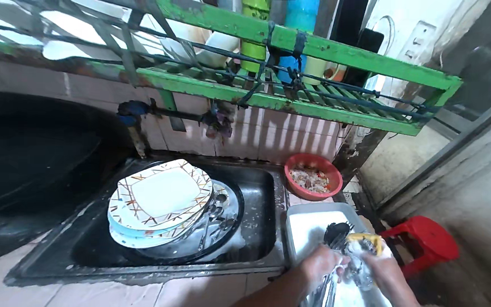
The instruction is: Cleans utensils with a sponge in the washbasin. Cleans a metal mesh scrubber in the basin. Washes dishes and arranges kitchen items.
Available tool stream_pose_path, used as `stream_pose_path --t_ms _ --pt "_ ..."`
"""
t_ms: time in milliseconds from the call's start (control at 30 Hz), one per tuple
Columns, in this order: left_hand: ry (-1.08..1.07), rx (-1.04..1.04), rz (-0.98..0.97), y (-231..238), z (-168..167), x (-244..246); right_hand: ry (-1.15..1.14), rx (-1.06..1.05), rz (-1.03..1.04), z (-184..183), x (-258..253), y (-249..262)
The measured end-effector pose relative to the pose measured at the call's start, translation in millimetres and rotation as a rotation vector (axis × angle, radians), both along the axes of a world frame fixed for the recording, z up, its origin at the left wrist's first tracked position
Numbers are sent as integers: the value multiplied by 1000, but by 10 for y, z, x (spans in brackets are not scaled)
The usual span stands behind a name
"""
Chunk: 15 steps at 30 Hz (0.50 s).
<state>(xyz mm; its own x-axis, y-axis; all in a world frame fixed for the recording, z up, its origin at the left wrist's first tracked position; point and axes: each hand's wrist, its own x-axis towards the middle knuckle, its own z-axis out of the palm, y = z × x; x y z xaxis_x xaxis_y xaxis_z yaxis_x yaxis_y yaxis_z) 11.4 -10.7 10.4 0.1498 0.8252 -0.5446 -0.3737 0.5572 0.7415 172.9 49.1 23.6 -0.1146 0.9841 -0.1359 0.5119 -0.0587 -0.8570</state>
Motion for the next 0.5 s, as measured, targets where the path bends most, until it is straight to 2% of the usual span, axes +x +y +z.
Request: stream_pose_path --t_ms 100,167,233,300,433,500 --pt "-6 14 -10 8 -52 -10 -169 146 -75 48 23 167" --pt "-42 15 21 22 -75 8 -61 266 -180 94 129 290" --pt "-92 25 66 28 -81 4 176 305 -271 112 206 357" --pt "-121 43 49 6 -59 -6 326 217 -238 104 193 274" --pt "-73 35 -75 -32 4 20 138 -23 -149 79 -4 48" --pt "-48 19 -103 -31 -29 26 193 44 -210 57 48 118"
